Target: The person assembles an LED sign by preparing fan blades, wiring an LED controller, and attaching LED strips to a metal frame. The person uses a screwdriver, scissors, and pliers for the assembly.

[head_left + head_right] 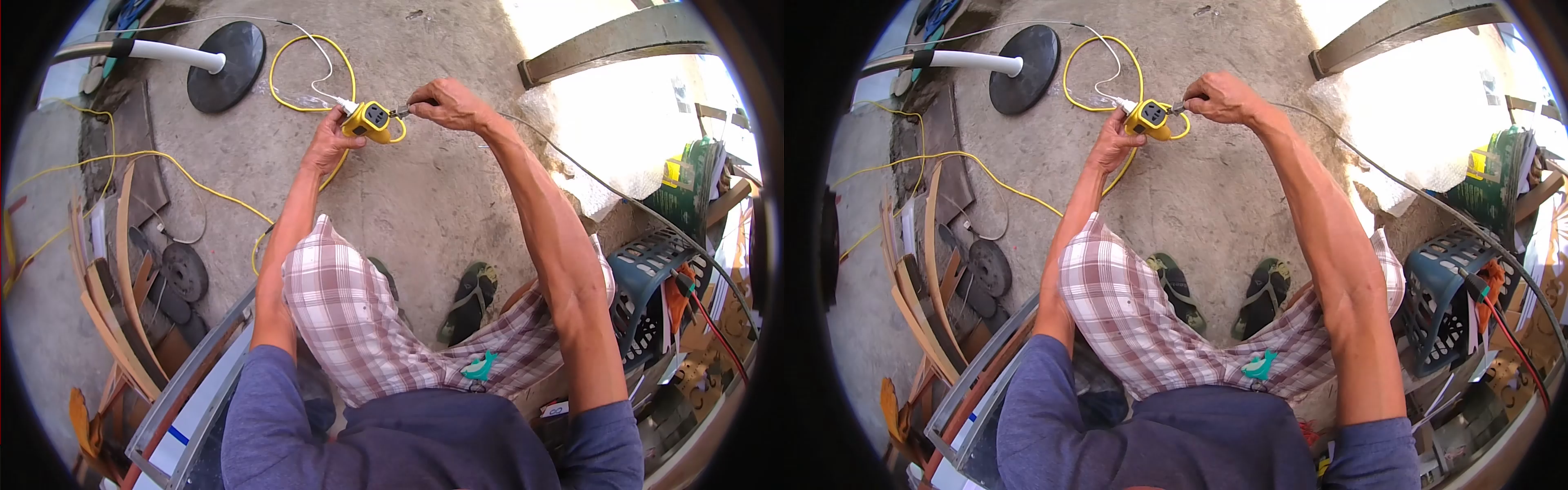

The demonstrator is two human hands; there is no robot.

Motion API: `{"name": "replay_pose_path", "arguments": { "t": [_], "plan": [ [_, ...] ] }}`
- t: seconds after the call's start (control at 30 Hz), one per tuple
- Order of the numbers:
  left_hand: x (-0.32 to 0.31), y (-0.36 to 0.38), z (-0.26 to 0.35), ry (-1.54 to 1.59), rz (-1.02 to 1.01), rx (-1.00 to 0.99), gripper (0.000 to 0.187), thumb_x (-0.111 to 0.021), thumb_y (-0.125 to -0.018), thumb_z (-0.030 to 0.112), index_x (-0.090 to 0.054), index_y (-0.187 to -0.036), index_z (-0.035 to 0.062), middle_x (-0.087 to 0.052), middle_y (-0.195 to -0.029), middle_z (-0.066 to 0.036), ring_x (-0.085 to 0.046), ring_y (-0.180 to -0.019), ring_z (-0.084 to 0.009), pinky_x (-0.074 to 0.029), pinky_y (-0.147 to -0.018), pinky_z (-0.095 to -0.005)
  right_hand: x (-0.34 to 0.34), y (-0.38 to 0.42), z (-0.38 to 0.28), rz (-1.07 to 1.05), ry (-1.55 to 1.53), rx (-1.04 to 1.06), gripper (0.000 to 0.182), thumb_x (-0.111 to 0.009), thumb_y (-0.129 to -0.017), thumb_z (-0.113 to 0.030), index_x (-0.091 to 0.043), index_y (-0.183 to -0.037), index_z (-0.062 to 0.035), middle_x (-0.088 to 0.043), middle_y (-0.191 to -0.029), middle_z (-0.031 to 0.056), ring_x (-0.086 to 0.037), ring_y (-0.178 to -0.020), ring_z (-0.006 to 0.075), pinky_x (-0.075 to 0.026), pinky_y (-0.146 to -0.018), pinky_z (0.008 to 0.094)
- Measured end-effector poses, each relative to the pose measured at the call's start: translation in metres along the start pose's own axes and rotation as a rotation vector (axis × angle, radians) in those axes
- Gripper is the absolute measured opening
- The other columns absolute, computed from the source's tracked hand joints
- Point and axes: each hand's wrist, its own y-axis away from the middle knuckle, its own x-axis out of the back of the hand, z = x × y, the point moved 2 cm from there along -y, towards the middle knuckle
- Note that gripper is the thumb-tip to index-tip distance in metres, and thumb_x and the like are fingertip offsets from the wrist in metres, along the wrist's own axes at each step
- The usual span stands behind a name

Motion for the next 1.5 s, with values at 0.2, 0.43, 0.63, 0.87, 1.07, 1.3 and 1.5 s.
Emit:
{"name": "replay_pose_path", "arguments": {
  "t": [0.2,0.43,0.63,0.87,1.07,1.3,1.5],
  "plan": [
    [0.0,0.0,-0.001,-0.004,-0.015,0.003,0.072,-0.083,-0.063,-0.012,-0.056,-0.126,0.0084,-0.059,-0.123,-0.002,-0.057,-0.118,-0.0183,-0.051,-0.098,-0.0332,0.003,0.001,-0.012,-0.015,0.012,0.002,0.034,-0.061,-0.089,-0.025,-0.07,-0.105,0.0028,-0.068,-0.081,0.0201,-0.063,-0.071,0.0306,-0.048,-0.067,0.0416],
    [-0.002,0.001,0.0,-0.024,-0.027,0.007,0.072,-0.082,-0.063,-0.013,-0.056,-0.126,0.0085,-0.06,-0.122,-0.001,-0.057,-0.117,-0.0188,-0.05,-0.1,-0.0335,-0.005,-0.001,-0.01,-0.025,0.031,0.008,0.033,-0.061,-0.089,-0.026,-0.07,-0.105,0.0022,-0.068,-0.082,0.0202,-0.064,-0.072,0.0321,-0.048,-0.067,0.0418],
    [-0.007,0.001,0.001,-0.092,-0.003,0.005,0.07,-0.079,-0.062,-0.015,-0.057,-0.125,0.0064,-0.06,-0.122,-0.002,-0.057,-0.118,-0.0192,-0.049,-0.102,-0.0334,-0.007,-0.001,-0.012,-0.059,0.071,0.018,0.032,-0.06,-0.09,-0.025,-0.07,-0.103,0.0024,-0.067,-0.079,0.0208,-0.063,-0.069,0.0321,-0.048,-0.065,0.043],
    [0.003,0.002,-0.009,-0.058,0.026,0.041,0.076,-0.08,-0.069,-0.009,-0.048,-0.137,-0.0023,-0.059,-0.128,-0.008,-0.059,-0.116,-0.0192,-0.051,-0.098,-0.0312,-0.018,-0.002,0.002,-0.09,0.077,0.022,0.032,-0.058,-0.094,-0.025,-0.069,-0.106,0.0025,-0.068,-0.085,0.0225,-0.065,-0.075,0.0344,-0.049,-0.069,0.0442],
    [0.006,0.006,-0.011,0.013,0.009,0.038,0.076,-0.08,-0.076,-0.002,-0.042,-0.141,-0.0076,-0.058,-0.129,-0.012,-0.058,-0.116,-0.0193,-0.051,-0.096,-0.03,-0.027,-0.002,0.003,-0.068,0.005,0.011,0.038,-0.059,-0.096,-0.032,-0.069,-0.108,0.0027,-0.07,-0.091,0.0219,-0.067,-0.082,0.0352,-0.05,-0.073,0.0435],
    [0.007,0.006,-0.015,0.04,0.046,0.072,0.065,-0.075,-0.084,0.002,-0.045,-0.141,-0.0033,-0.058,-0.131,-0.012,-0.058,-0.118,-0.0209,-0.049,-0.101,-0.0347,-0.03,0.0,0.004,-0.046,-0.023,-0.003,0.039,-0.062,-0.094,-0.034,-0.072,-0.101,0.0033,-0.068,-0.077,0.0177,-0.063,-0.068,0.0299,-0.048,-0.064,0.0415],
    [0.003,0.004,-0.02,0.006,0.048,0.064,0.063,-0.075,-0.085,0.004,-0.045,-0.14,-0.0065,-0.059,-0.129,-0.013,-0.059,-0.117,-0.0211,-0.049,-0.099,-0.0337,-0.032,0.005,0.004,-0.063,-0.134,-0.073,0.035,-0.062,-0.093,-0.031,-0.071,-0.092,0.0035,-0.057,-0.062,0.0087,-0.05,-0.056,0.0179,-0.041,-0.055,0.0376]
  ]
}}
